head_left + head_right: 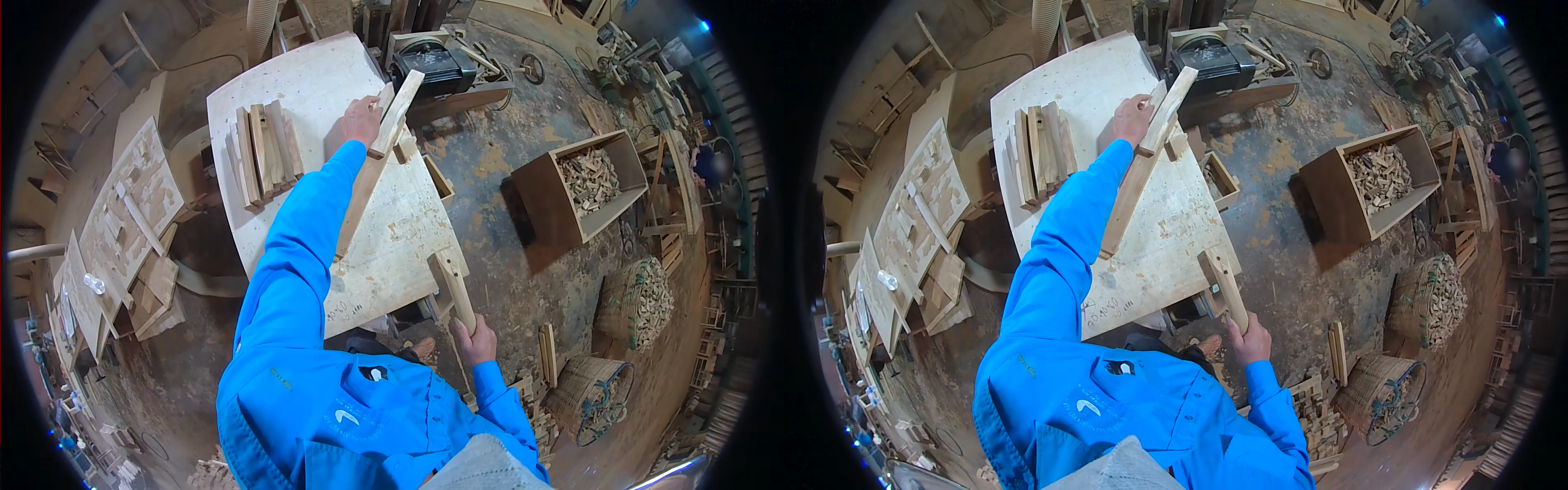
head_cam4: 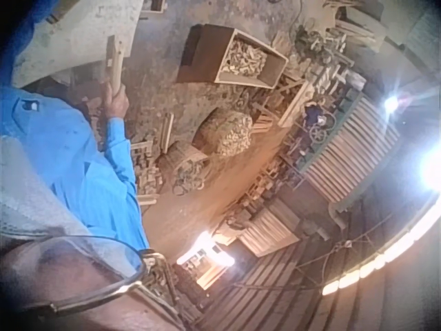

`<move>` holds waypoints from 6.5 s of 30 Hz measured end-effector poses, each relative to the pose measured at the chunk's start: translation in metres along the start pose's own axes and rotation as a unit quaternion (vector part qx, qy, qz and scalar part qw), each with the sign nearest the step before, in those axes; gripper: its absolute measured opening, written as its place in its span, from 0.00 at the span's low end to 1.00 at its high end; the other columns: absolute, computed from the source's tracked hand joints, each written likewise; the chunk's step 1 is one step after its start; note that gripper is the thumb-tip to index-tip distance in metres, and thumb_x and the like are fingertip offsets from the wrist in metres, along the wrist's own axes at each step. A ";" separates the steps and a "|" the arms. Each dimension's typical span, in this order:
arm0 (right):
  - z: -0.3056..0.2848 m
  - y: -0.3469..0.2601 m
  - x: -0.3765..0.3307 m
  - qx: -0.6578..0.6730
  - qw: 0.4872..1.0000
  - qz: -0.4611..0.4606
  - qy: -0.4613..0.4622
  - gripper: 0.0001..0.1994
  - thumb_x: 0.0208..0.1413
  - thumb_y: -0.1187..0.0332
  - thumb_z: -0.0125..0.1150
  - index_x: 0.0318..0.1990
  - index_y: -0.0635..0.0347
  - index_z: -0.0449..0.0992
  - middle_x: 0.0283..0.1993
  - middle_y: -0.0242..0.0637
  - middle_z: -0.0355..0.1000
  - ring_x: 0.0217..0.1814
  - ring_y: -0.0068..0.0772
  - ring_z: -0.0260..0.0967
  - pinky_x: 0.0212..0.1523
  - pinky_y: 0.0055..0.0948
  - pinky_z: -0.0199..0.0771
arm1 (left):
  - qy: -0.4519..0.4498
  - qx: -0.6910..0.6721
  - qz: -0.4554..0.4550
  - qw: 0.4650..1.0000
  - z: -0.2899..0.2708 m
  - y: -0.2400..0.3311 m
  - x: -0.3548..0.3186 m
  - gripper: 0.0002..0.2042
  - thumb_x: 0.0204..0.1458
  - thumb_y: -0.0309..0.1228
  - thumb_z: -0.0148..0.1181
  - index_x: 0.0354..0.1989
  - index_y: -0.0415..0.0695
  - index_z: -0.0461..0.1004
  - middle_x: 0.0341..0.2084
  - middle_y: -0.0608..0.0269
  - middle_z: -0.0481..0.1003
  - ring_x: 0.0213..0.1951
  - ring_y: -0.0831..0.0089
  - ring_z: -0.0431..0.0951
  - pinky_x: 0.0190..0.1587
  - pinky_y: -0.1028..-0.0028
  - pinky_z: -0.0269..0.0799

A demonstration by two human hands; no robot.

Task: The person sands wooden furniture components by hand with sandpaper, then checks their fit.

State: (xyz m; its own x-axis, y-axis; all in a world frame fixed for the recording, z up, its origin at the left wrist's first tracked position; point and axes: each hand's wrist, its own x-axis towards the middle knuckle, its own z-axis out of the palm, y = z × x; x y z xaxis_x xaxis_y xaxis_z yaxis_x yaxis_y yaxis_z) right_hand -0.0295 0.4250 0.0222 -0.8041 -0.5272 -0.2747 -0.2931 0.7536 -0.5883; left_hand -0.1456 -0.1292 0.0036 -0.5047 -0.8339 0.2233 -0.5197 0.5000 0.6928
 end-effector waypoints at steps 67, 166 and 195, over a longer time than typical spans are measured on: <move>0.015 -0.060 0.068 -0.021 1.000 0.009 -0.002 0.25 0.65 0.45 0.61 0.50 0.61 0.77 0.39 0.58 0.81 0.43 0.65 0.80 0.43 0.55 0.78 | -0.043 0.027 -0.072 0.996 0.026 -0.025 0.123 0.15 0.56 0.43 0.70 0.42 0.45 0.87 0.45 0.49 0.85 0.51 0.49 0.83 0.57 0.59 0.79; -0.007 -0.083 0.205 0.314 0.948 -0.044 0.038 0.41 0.66 0.56 0.67 0.78 0.67 0.54 0.61 0.56 0.76 0.63 0.43 0.75 0.64 0.36 0.72 | -0.076 0.107 0.287 0.949 -0.044 0.067 -0.253 0.29 0.60 0.48 0.66 0.65 0.43 0.73 0.70 0.49 0.63 0.75 0.48 0.56 0.73 0.48 0.55; -0.014 0.028 -0.054 0.040 0.998 0.019 -0.054 0.23 0.67 0.51 0.63 0.58 0.60 0.74 0.46 0.60 0.80 0.49 0.66 0.79 0.47 0.55 0.77 | -0.111 0.249 0.235 0.933 -0.024 0.046 -0.162 0.35 0.61 0.59 0.60 0.70 0.49 0.70 0.79 0.50 0.50 0.78 0.41 0.49 0.74 0.41 0.57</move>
State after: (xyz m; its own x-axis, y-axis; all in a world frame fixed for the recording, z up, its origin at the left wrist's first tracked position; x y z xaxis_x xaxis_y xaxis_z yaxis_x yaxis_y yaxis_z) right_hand -0.0019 0.4799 0.0309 -0.7519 -0.5410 -0.3769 -0.2166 0.7426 -0.6338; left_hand -0.0716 0.0231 0.0154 -0.8591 -0.4539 0.2362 -0.4333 0.8909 0.1363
